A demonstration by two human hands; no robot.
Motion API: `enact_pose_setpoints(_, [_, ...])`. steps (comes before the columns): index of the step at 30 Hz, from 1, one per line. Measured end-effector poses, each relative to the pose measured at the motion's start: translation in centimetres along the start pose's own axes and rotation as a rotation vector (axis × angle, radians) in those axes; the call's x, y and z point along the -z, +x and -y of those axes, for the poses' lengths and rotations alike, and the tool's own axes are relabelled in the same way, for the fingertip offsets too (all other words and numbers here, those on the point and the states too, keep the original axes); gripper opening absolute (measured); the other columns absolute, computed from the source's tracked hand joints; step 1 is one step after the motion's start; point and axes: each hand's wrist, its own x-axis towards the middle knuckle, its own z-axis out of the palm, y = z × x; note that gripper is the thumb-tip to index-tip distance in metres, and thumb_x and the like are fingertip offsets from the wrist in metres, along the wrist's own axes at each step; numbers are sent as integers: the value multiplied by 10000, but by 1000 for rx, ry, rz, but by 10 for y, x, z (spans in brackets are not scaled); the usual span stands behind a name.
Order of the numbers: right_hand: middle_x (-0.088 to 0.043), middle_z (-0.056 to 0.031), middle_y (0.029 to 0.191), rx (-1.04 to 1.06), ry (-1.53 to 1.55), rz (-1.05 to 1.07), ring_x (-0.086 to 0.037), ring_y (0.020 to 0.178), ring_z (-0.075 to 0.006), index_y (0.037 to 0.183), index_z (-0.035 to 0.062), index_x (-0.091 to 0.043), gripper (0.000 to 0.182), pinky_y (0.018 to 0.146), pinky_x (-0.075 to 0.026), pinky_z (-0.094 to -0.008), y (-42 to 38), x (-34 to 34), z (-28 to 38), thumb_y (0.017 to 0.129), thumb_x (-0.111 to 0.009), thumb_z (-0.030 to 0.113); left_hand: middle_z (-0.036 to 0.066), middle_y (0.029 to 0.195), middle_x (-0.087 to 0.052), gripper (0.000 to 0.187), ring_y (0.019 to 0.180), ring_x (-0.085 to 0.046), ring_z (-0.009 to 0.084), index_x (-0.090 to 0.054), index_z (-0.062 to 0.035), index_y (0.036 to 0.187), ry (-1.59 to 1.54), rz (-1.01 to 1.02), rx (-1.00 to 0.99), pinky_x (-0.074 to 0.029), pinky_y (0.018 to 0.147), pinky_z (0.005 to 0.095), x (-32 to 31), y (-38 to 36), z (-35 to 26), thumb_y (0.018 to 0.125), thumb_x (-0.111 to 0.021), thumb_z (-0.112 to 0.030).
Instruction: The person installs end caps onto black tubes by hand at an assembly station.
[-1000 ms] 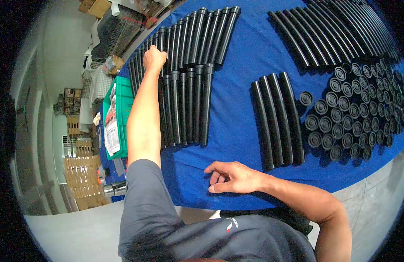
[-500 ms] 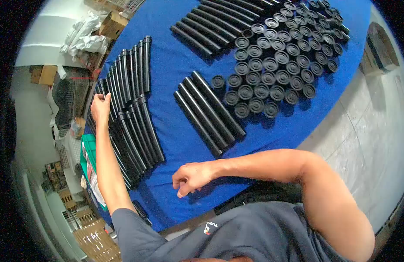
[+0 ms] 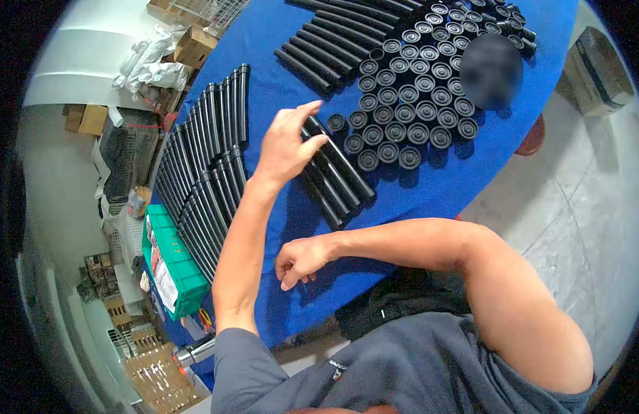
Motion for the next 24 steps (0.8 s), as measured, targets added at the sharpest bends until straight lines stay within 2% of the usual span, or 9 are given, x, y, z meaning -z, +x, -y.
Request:
enact_pose_setpoints(3, [-678, -93, 846, 6, 4, -14, -652, 693, -179, 1044, -30, -659, 387, 592, -546, -325, -3, 1, 2, 862, -731, 304, 131, 1110, -669, 587, 1110, -589, 313, -575, -78, 1303, 63, 95, 11, -482, 979, 417, -22, 11, -6, 752, -769, -134])
enact_pose_setpoints(7, [-656, -84, 814, 26, -2, -22, -636, 673, -178, 1021, -37, -644, 377, 577, -531, -323, -3, 1, 1, 866, -728, 296, 117, 1120, -675, 544, 1102, -594, 321, -577, -77, 1280, 75, 78, -80, -492, 959, 424, -37, 21, 0, 763, -747, -88])
enact_pose_setpoints(10, [-645, -83, 800, 43, 4, -21, -626, 654, -179, 1012, -43, -634, 381, 571, -525, -321, -2, -1, -2, 864, -731, 295, 121, 1114, -676, 522, 1075, -607, 327, -581, -70, 1271, -3, 59, -52, -496, 948, 427, -37, 19, -1, 771, -735, -76])
enact_pose_setpoints(11, [-645, -86, 801, 48, 7, -12, -625, 649, -180, 1012, -46, -633, 386, 572, -525, -320, -2, -1, -3, 862, -732, 296, 151, 1126, -673, 515, 1066, -624, 343, -588, -56, 1266, 11, 66, -16, -489, 974, 420, -34, 18, -1, 772, -728, -76])
enact_pose_setpoints(14, [-667, -103, 836, 3, -33, 6, -641, 658, -185, 1039, -53, -642, 413, 571, -531, -318, -3, 3, 6, 859, -740, 306, 177, 1146, -671, 525, 1054, -652, 337, -580, -32, 1279, -56, -222, -28, -504, 967, 407, -14, 10, 11, 778, -726, -86])
enact_pose_setpoints(16, [-680, -107, 855, -19, -51, -22, -651, 671, -185, 1054, -50, -649, 420, 568, -534, -317, -6, 3, 6, 859, -742, 310, 185, 1131, -677, 532, 1031, -681, 270, -552, -7, 1315, -192, -271, 221, -563, 874, 373, 16, -7, 16, 817, -720, -90])
enact_pose_setpoints(18, [-691, -108, 863, -1, -39, -2, -661, 681, -188, 1057, -38, -661, 418, 572, -543, -324, -1, 2, -3, 853, -750, 316, 184, 1132, -673, 553, 1044, -670, 270, -532, -20, 1344, -230, -333, 360, -567, 873, 376, 27, -37, 38, 827, -717, -86])
enact_pose_setpoints(21, [-692, -110, 859, 6, -67, 24, -660, 678, -190, 1053, -36, -661, 418, 579, -549, -329, 2, 2, -2, 853, -751, 320, 180, 1177, -661, 596, 1061, -653, 279, -516, -32, 1371, -92, -210, 538, -559, 867, 375, 32, -82, 52, 821, -731, -113])
enact_pose_setpoints(24, [-692, -108, 844, 17, -67, 37, -660, 673, -190, 1042, -36, -662, 412, 580, -550, -329, 3, -1, -5, 855, -749, 320, 163, 1163, -666, 602, 1047, -653, 295, -521, -29, 1362, -67, -178, 600, -537, 897, 390, 12, -108, 60, 809, -737, -131])
